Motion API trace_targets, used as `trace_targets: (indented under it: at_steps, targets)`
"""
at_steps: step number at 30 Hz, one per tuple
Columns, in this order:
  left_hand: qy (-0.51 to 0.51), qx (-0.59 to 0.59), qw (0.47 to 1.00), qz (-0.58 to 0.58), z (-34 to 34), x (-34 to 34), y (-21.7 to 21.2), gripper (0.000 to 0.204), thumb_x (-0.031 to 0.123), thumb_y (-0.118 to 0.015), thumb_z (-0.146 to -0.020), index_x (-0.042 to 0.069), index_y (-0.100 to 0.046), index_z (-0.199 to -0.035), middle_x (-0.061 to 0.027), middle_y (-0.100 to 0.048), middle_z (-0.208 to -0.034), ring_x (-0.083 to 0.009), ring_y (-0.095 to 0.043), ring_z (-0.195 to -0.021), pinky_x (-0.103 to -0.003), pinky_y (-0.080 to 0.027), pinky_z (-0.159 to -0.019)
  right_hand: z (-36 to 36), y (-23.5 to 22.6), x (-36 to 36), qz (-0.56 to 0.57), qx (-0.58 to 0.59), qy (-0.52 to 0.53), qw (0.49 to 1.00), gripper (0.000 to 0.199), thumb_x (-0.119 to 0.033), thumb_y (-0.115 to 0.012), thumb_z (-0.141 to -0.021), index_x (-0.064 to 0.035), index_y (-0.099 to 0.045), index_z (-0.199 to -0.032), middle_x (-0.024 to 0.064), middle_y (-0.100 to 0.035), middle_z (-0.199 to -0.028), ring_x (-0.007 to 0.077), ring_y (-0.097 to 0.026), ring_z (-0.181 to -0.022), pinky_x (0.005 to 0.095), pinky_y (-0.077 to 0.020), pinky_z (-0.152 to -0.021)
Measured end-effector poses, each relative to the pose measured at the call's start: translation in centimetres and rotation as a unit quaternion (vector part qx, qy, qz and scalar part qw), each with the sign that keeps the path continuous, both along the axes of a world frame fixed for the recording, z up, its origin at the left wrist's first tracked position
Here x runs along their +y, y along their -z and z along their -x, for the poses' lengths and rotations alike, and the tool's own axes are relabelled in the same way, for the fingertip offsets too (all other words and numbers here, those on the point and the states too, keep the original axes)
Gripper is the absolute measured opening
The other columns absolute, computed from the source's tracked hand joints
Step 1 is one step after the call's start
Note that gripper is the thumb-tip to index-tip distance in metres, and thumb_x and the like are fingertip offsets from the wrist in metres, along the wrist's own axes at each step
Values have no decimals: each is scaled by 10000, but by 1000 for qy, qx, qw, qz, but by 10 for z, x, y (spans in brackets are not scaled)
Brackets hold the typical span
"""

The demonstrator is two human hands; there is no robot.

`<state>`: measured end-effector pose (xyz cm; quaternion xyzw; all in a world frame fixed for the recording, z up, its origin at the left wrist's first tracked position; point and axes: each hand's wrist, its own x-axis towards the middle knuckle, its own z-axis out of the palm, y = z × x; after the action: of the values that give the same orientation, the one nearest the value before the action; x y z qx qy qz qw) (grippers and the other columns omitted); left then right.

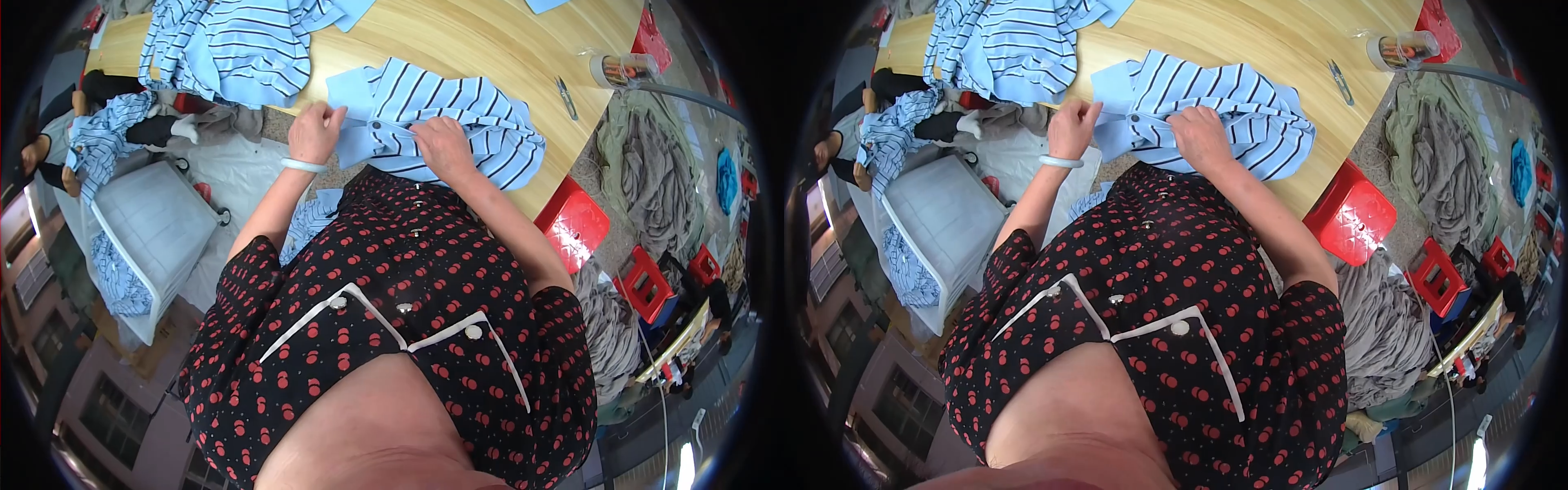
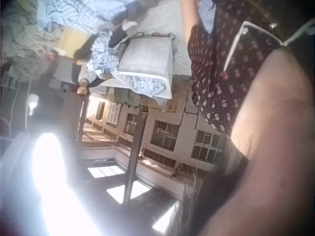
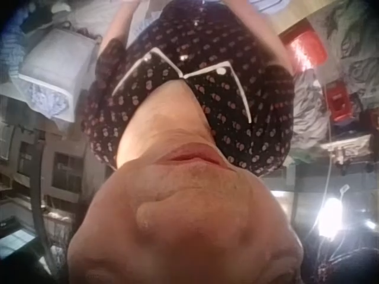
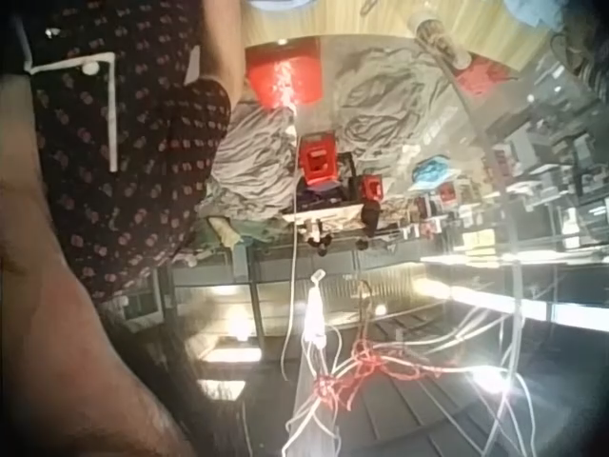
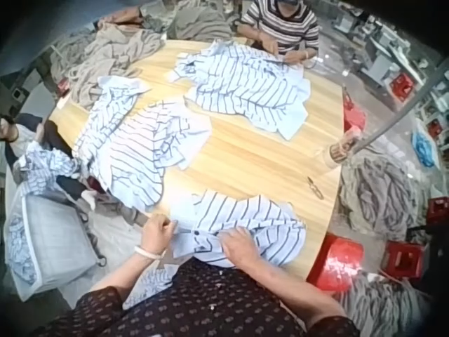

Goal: Folding blue and white striped shirts on a wooden table in a factory setting.

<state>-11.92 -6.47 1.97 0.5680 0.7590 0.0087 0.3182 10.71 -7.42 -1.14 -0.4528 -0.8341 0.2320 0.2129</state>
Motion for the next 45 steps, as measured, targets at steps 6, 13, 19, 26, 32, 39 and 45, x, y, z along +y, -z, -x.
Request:
trace_targets:
  at_steps: [6, 13, 19, 26, 32, 39, 45]
  targets:
    - [275, -133, 942, -135, -44, 33, 29, 206, 241, -617, -644, 54, -573, -717, -117, -535, -738, -270, -521, -731, -345, -416, -647, 7, 1, -2, 6, 2, 5, 1000, 109, -126, -574, -687, -67, -573, -779, 69, -503, -716, 243, -490, -730, 341, -380, -666]
    - [402, -91, 910, -45, -60, 45, 46, 130, 164, -574, -639, 53, -534, -696, -106, -522, -752, -270, -517, -759, -349, -417, -661, 16, 4, -7, 55, 1, 30, 998, 94, -146, -558, -705, -59, -568, -740, 91, -507, -690, 264, -502, -704, 354, -404, -640]
    - [325, -200, 923, -44, -55, 56, 32, 114, 136, -551, -687, 31, -507, -685, -121, -536, -675, -298, -525, -665, -355, -420, -604, 14, -14, 4, 102, 15, 46, 994, 109, -125, -520, -735, -27, -560, -757, 125, -525, -703, 291, -514, -707, 370, -411, -634]
    - [324, -221, 920, -16, -56, 61, 41, 127, 153, -531, -685, 37, -561, -726, -160, -572, -722, -313, -542, -711, -367, -428, -644, 19, -3, 12, 61, 37, 28, 997, 117, -49, -460, -742, 22, -545, -779, 174, -515, -712, 317, -499, -692, 392, -401, -627]
    - [317, -139, 938, -24, -59, 57, 45, 199, 215, -518, -682, 31, -587, -713, -170, -578, -724, -311, -545, -714, -367, -425, -659, 22, -7, 14, 55, 67, 59, 995, 113, -26, -460, -681, 23, -523, -762, 181, -515, -715, 325, -501, -699, 390, -404, -638]
    - [177, -251, 949, 68, -56, 59, 34, 223, 236, -516, -683, 24, -585, -672, -161, -575, -690, -279, -536, -657, -342, -412, -620, 24, -7, 16, 75, 96, 94, 988, 116, -29, -486, -654, -1, -511, -763, 164, -534, -715, 317, -512, -690, 389, -414, -627]
    - [109, -297, 941, 119, -56, 55, 30, 233, 228, -502, -715, 10, -553, -648, -106, -513, -595, -183, -449, -564, -300, -370, -552, 21, -7, 15, 42, 90, 121, 988, 107, -33, -507, -695, 9, -536, -790, 164, -538, -717, 305, -516, -690, 377, -417, -626]
